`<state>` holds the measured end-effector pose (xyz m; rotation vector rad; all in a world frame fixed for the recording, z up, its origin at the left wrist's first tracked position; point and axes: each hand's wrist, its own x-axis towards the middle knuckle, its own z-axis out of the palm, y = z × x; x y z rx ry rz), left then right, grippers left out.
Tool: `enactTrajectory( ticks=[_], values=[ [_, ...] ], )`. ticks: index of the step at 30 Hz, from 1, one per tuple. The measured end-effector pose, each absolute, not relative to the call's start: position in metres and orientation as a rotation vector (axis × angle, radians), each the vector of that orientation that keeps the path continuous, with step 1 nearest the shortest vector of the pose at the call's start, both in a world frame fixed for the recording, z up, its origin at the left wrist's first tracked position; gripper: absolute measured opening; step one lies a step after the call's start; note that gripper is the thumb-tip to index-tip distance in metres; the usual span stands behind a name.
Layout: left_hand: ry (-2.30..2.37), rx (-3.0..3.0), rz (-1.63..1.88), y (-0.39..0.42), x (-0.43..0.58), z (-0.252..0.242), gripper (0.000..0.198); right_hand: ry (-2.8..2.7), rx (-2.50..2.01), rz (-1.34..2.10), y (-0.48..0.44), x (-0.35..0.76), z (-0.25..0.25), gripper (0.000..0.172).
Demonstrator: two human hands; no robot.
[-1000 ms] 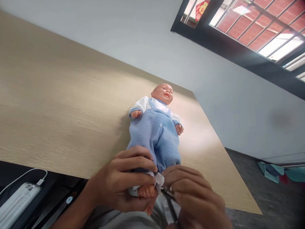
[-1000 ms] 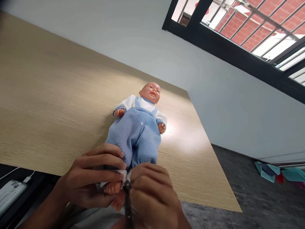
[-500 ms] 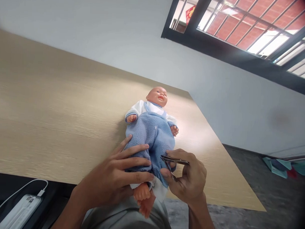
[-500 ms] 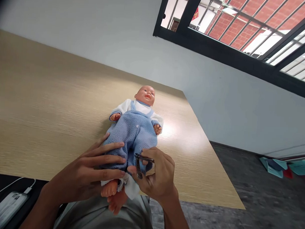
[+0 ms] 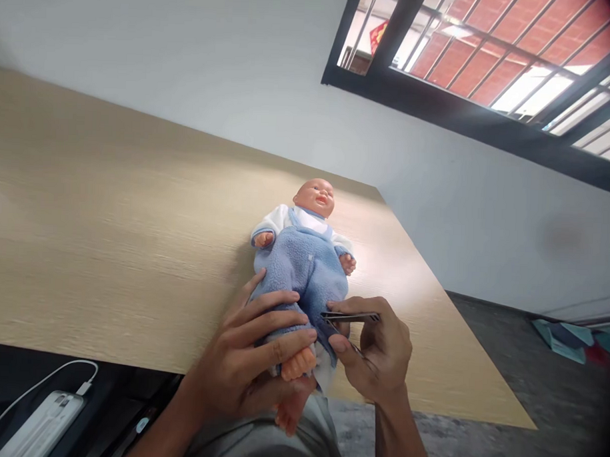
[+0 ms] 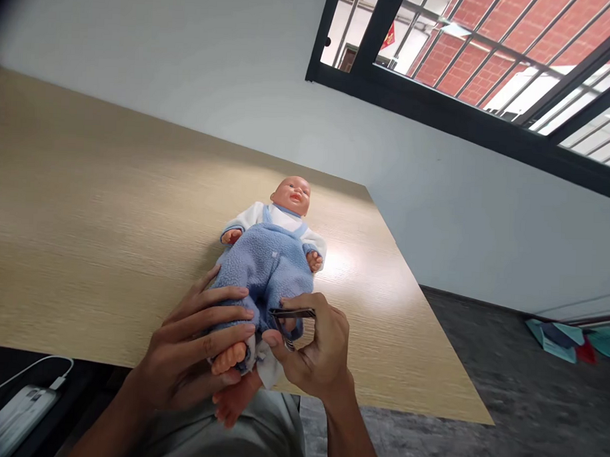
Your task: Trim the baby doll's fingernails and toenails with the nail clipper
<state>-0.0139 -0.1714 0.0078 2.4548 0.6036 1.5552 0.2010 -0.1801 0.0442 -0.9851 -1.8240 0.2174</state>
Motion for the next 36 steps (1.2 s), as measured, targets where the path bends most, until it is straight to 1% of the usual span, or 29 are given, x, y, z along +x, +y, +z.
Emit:
enactTrajectory(
  ticks=[2, 5, 6, 7, 8, 11, 15, 19, 22, 28, 36],
  values=[
    [0.639, 2.397, 1.667, -0.175, -0.006, 0.005, 0.028, -1.799, -0.899, 0.222, -0.187, 0.201, 0.046, 0.033],
    [0.692, 2.332, 1.765, -0.179, 0.001, 0.003, 0.025, -1.832, -0.670, 0.139, -0.204, 0.192, 0.056, 0.033],
    [0.701, 2.323, 1.775, -0.179, 0.002, 0.002, 0.024, -1.897, -0.626, 0.145, -0.210, 0.188, 0.060, 0.028],
    [0.704, 2.320, 1.781, -0.179, 0.003, 0.002, 0.024, -1.965, -0.652, 0.116, -0.215, 0.184, 0.064, 0.022],
    [0.705, 2.320, 1.784, -0.179, 0.003, 0.002, 0.024, -2.030, -0.673, 0.077, -0.219, 0.181, 0.068, 0.019],
    [0.699, 2.313, 1.792, -0.178, 0.003, 0.001, 0.024, -2.104, -0.736, -0.024, -0.224, 0.176, 0.074, 0.019],
    [0.679, 2.286, 1.812, -0.178, 0.004, 0.000, 0.024, -2.119, -0.767, -0.052, -0.227, 0.173, 0.075, 0.017],
    [0.702, 2.282, 1.812, -0.179, 0.005, -0.001, 0.024, -2.105, -0.866, -0.084, -0.234, 0.168, 0.072, 0.008],
    [0.715, 2.297, 1.808, -0.179, 0.004, -0.001, 0.023, -2.015, -0.924, -0.110, -0.237, 0.162, 0.069, 0.016],
    [0.698, 2.306, 1.787, -0.178, 0.003, -0.001, 0.023, -1.984, -0.917, -0.145, -0.238, 0.156, 0.067, 0.019],
    [0.687, 2.293, 1.779, -0.178, 0.003, -0.002, 0.024, -2.110, -1.051, 0.059, -0.240, 0.156, 0.086, 0.019]
  ],
)
